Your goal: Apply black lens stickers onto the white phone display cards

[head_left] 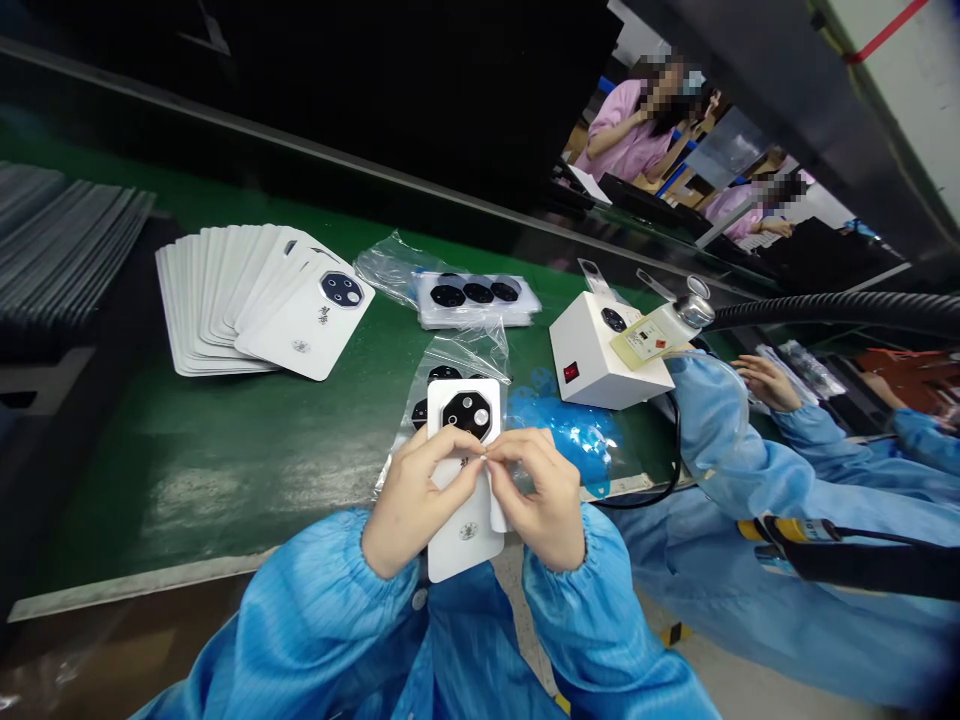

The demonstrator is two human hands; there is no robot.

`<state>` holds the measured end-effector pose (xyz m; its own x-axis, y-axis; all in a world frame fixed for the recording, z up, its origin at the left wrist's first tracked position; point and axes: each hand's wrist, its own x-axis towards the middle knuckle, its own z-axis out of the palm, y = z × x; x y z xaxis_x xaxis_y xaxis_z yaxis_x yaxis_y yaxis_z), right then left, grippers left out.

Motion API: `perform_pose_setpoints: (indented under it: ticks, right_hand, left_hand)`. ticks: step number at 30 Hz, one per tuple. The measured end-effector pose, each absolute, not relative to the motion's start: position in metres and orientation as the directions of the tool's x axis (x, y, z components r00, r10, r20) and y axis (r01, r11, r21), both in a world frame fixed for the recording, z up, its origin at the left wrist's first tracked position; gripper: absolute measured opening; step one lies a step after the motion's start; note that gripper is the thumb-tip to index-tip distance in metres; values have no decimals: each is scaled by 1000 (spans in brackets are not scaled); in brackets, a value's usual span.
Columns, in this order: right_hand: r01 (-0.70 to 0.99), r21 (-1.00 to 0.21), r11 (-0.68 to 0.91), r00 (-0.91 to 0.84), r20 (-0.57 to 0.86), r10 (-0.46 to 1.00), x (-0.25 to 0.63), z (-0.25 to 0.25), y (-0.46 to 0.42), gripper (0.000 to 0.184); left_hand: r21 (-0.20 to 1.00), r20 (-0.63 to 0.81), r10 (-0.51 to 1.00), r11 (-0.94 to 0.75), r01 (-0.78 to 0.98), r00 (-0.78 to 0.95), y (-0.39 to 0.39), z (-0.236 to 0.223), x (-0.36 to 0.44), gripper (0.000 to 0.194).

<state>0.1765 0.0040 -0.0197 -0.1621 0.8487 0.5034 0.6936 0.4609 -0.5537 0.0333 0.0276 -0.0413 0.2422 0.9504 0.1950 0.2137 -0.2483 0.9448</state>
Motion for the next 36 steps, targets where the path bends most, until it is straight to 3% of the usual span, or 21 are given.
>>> perform_pose_setpoints:
  ticks: [20,27,31,36]
  right_hand:
    - [543,-765,345,-37,389,920,173,-21,12,9]
    - [468,-815,343,91,430,898,197,-10,24,6]
    - [530,-792,304,246,487,838,234,14,39,11]
    - [735,-652,184,388,628,674,282,62,64,13]
  left_hand:
    - [970,155,967,-187,157,200,28,-42,33,9]
    - [984,97,979,-121,127,179,29,-45,32,16]
    - [990,58,981,-80,113,186,27,-45,31,20]
    - [994,21,974,-44,96,227,26,-46,31,25]
